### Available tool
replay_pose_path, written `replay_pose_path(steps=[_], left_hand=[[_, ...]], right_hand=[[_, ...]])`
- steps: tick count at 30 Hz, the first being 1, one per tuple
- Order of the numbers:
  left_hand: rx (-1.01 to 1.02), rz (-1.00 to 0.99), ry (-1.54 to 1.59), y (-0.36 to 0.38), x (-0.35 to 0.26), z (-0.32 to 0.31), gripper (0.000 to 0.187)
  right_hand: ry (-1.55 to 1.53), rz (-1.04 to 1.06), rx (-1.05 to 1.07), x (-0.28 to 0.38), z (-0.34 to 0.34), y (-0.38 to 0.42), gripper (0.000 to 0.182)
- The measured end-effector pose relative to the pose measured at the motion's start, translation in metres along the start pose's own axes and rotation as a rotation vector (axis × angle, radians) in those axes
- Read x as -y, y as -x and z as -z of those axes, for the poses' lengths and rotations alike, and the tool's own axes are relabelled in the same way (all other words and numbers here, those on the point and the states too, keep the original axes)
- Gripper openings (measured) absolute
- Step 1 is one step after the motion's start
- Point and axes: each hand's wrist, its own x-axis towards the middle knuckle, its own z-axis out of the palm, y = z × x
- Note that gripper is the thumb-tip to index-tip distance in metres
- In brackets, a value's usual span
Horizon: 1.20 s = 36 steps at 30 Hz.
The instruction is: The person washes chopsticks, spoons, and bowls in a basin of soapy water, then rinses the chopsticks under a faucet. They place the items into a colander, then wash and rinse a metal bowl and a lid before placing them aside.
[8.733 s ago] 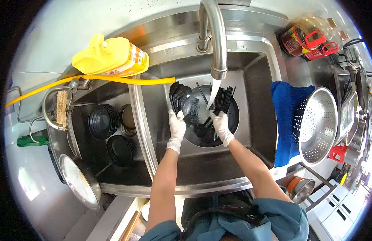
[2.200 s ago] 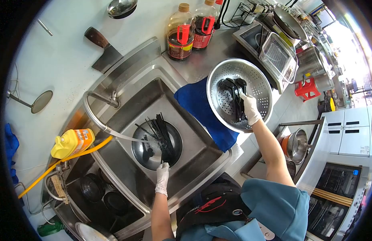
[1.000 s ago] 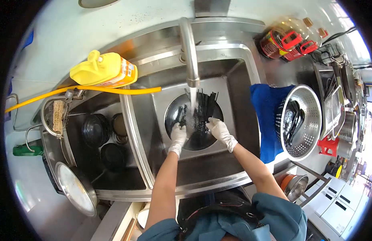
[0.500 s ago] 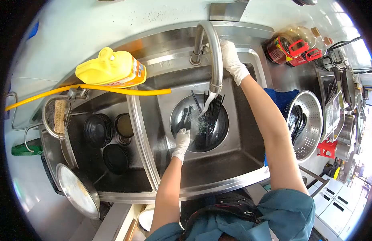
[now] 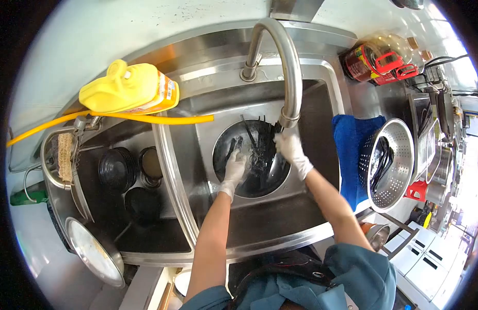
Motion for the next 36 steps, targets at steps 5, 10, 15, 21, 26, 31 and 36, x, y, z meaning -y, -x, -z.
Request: replay_pose_path(steps=[5, 10, 15, 21, 26, 31, 36], left_hand=[[-0.064, -0.152, 0.248, -0.060, -0.020, -0.043, 0.077], [-0.098, 0.017, 0.399, -0.039, -0.045, -0.033, 0.046], [-0.309, 0.037, 0.613, -0.029, 0.003, 0.000, 0.023], [-0.261, 0.109, 0.752, -0.019, 0.028, 0.014, 0.021], [-0.394, 0.096, 0.837, 0.002, 0.021, 0.009, 0.009], [-0.494, 0.312, 0.883, 0.013, 0.042, 0.001, 0.017], [-0.601, 0.383, 0.868, 0.021, 0.021, -0.002, 0.018]], right_hand=[[0.080, 0.028, -0.254, -0.055, -0.078, 0.017, 0.051], [0.011, 0.326, 0.020, -0.030, -0.125, 0.045, 0.053], [-0.022, 0.295, -0.071, -0.026, -0.094, 0.057, 0.018], [0.090, -0.033, -0.497, -0.059, -0.091, 0.010, 0.025], [0.622, -0.129, -0.239, -0.021, -0.115, -0.020, 0.037], [0.301, -0.361, -0.119, -0.021, -0.117, -0.026, 0.034], [-0.115, -0.165, -0.077, -0.067, -0.106, -0.045, 0.034]])
